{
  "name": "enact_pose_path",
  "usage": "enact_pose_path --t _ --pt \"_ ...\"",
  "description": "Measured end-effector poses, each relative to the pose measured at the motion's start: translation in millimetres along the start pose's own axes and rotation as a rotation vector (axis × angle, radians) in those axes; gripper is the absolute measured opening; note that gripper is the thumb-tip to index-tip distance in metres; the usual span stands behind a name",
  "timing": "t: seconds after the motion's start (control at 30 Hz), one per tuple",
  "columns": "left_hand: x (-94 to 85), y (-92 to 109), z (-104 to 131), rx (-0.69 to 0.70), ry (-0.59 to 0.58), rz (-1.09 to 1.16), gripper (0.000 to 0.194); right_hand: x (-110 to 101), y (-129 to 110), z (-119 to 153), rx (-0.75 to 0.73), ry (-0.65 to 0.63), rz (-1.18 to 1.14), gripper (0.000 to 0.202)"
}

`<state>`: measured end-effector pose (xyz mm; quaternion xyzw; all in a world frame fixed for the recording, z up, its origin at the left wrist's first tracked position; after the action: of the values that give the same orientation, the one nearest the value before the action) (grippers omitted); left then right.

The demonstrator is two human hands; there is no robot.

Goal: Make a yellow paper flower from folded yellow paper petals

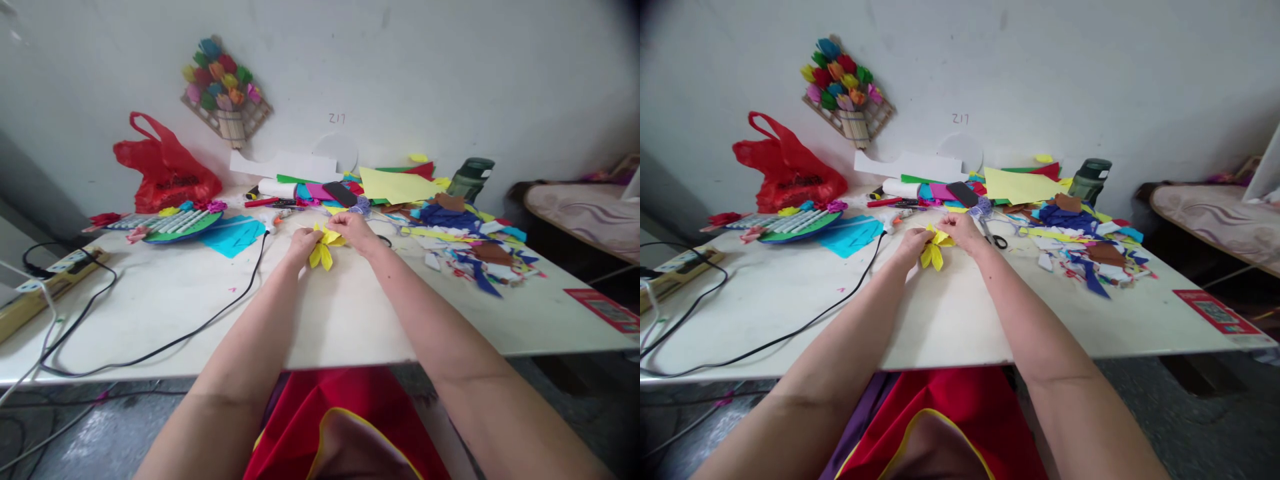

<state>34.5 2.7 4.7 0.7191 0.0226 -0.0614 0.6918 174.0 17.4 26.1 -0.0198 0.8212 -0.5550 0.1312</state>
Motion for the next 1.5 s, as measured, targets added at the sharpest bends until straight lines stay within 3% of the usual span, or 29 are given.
enact_pose_path --t 0.2,0.37,0.43,0.7,0.87,1.03,1.37,1.5 --pt "0.3 -2.3 -4.9 0.085 0.009 -0.038 0.006 -0.5 -1.2 1.3 0.144 0.011 -0.07 0.014" --pt "-1.9 2.9 -0.6 0.24 0.067 -0.13 0.049 -1.9 -4.3 2.1 0.199 0.079 -0.034 0.012" --pt "-2.4 5.3 1.7 0.302 0.082 -0.234 0.055 -2.6 -3.5 1.8 0.22 0.098 -0.023 0.011" --pt "-1.5 3.7 -0.7 0.288 0.048 -0.355 0.021 -6.1 8.9 -3.2 0.175 0.097 0.079 0.01" --pt "-2.3 2.9 0.9 0.247 -0.087 -0.213 0.02 -6.2 11.8 -4.6 0.175 0.107 0.119 0.01" --pt "-3.3 1.8 1.7 0.236 -0.137 -0.147 0.022 -5.6 9.4 -3.4 0.204 0.12 0.102 0.01" --pt "-4.4 7.3 6.0 0.313 -0.039 -0.329 0.02 -5.0 5.5 -0.9 0.241 0.137 0.101 0.013" --pt "-4.8 7.5 6.1 0.338 -0.026 -0.306 0.016 -5.5 4.4 -0.3 0.256 0.136 0.071 0.016"
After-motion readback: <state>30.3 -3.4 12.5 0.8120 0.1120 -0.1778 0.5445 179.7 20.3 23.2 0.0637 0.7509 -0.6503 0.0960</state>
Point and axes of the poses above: each hand's wrist, its own z-axis away from the middle knuckle, its own x-axis out of the palm, y = z × x, the point moved 1 cm from there along -z, towards the middle knuckle, and after that the axes turned 4 degrees about -y, right-handed, at the moved point
